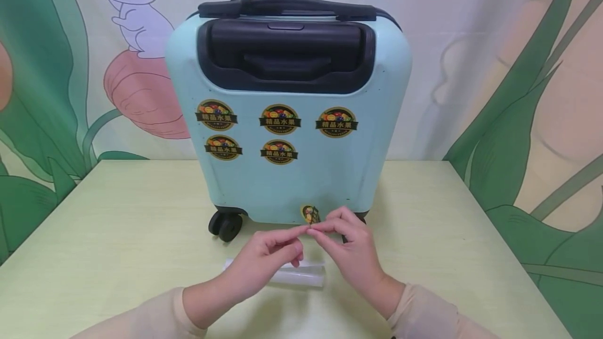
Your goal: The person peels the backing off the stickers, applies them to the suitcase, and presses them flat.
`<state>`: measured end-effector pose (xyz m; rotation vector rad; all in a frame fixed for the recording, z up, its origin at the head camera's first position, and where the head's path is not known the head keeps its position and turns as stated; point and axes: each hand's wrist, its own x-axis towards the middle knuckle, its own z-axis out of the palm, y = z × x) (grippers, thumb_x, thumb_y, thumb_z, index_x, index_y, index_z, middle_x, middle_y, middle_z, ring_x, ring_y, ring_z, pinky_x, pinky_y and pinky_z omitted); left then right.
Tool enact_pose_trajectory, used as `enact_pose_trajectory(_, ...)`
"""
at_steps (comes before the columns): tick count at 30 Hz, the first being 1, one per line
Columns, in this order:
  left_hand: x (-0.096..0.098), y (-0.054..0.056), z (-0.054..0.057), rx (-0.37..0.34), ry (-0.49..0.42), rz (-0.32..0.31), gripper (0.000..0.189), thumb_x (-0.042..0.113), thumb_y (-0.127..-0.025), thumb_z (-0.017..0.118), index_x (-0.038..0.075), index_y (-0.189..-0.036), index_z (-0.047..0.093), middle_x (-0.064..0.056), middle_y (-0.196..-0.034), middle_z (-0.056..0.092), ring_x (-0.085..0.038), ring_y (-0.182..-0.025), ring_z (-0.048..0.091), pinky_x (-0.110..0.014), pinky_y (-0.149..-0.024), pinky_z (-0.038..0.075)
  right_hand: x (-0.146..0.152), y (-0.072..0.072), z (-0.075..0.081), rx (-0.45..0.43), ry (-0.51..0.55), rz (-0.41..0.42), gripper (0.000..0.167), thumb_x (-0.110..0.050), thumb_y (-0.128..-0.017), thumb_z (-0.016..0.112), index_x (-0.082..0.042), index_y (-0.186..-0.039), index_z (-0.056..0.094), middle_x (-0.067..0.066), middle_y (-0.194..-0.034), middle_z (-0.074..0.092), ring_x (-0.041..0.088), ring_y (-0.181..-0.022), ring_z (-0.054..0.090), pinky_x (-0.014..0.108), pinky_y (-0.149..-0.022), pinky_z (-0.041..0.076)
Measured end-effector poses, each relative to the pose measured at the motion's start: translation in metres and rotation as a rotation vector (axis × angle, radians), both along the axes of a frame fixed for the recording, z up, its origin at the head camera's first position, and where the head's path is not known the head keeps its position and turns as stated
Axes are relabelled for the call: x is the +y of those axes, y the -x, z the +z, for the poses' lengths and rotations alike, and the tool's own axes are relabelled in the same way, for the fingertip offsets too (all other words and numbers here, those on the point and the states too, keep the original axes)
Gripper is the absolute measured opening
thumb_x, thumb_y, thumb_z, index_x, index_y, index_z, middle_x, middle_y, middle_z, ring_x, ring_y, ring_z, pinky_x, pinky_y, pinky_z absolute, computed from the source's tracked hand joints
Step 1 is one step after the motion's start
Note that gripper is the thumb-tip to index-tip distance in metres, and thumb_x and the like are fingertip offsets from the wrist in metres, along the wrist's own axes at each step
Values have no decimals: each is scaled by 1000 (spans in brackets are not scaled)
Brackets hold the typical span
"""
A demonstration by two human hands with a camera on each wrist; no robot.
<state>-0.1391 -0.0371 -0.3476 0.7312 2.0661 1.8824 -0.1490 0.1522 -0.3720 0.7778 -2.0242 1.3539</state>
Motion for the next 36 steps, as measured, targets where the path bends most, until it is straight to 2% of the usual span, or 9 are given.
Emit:
enact_pose_trajectory(3, 0, 2, -1, -2, -12, 21, 38, 11, -93, 55, 1, -130, 54, -7, -83, 64, -11, -73, 58, -22, -69, 45, -1, 2, -4, 92, -18, 37, 13, -3, -76, 75, 0, -88, 72, 4, -80, 57, 13, -73, 52, 18, -61, 41)
enact_pose_trajectory(7, 1, 7, -3, 24, -40, 90, 34, 10, -90, 59, -1, -121, 60, -4, -77, 60, -10, -66, 53, -19, -60, 40, -3, 0, -3, 177, -33, 27, 18, -17, -85, 69, 0, -86, 71, 6, -82, 57, 14, -75, 53, 17, -63, 42)
enact_pose_trajectory(9, 0, 9, -3, 41, -54, 144, 28, 10, -88, 63, -1, -113, 65, -3, -74, 58, -9, -63, 50, -19, -57, 39, -3, -1, 2, 132, -28, -29, 8, -5, -83, 70, 1, -88, 71, 6, -85, 57, 14, -78, 53, 16, -67, 44)
enact_pose_trajectory(12, -1, 12, -4, 59, -82, 218, 17, 8, -85, 66, -1, -100, 69, -2, -73, 57, -9, -63, 50, -19, -58, 40, 0, 0, 7, -8, -27, -117, 23, 9, -77, 70, 1, -98, 70, 8, -92, 57, 15, -82, 52, 15, -70, 43)
enact_pose_trajectory(19, -6, 17, -3, 102, -98, 293, 8, 3, -84, 67, -1, -89, 71, -3, -71, 59, -8, -61, 50, -19, -59, 41, 5, 2, 7, -266, -37, -143, 16, 2, -81, 69, -3, -96, 70, 4, -90, 58, 10, -70, 52, 20, -54, 44)
enact_pose_trajectory(24, -7, 20, -5, 145, -87, 324, 7, 3, -83, 67, 1, -88, 72, -3, -73, 60, -9, -62, 50, -19, -58, 41, 6, 2, 10, -298, -20, -142, 7, -1, -83, 68, -5, -88, 71, 1, -85, 59, 10, -66, 53, 22, -55, 45)
enact_pose_trajectory(29, -9, 24, -7, 200, -74, 340, 9, 4, -84, 67, 2, -90, 73, -2, -74, 60, -10, -65, 51, -20, -59, 43, 7, 3, 13, -227, -30, -145, 3, -1, -83, 68, -2, -85, 70, 2, -84, 60, 9, -71, 53, 18, -60, 44)
enact_pose_trajectory(32, -11, 28, -7, 329, 21, 330, 14, 7, -85, 67, 5, -97, 73, 1, -75, 59, -8, -67, 52, -19, -58, 44, 7, 3, 14, -174, -40, -154, 3, -1, -82, 69, 1, -83, 69, 2, -84, 60, 8, -72, 53, 17, -61, 43)
enact_pose_trajectory(36, -19, 35, -3, 667, 261, 361, 21, 13, -85, 68, 6, -104, 71, 5, -77, 60, -5, -62, 53, -18, -51, 42, 10, 3, 20, -121, -56, -179, 7, 5, -81, 67, -1, -84, 68, 2, -84, 58, 6, -72, 52, 15, -64, 43)
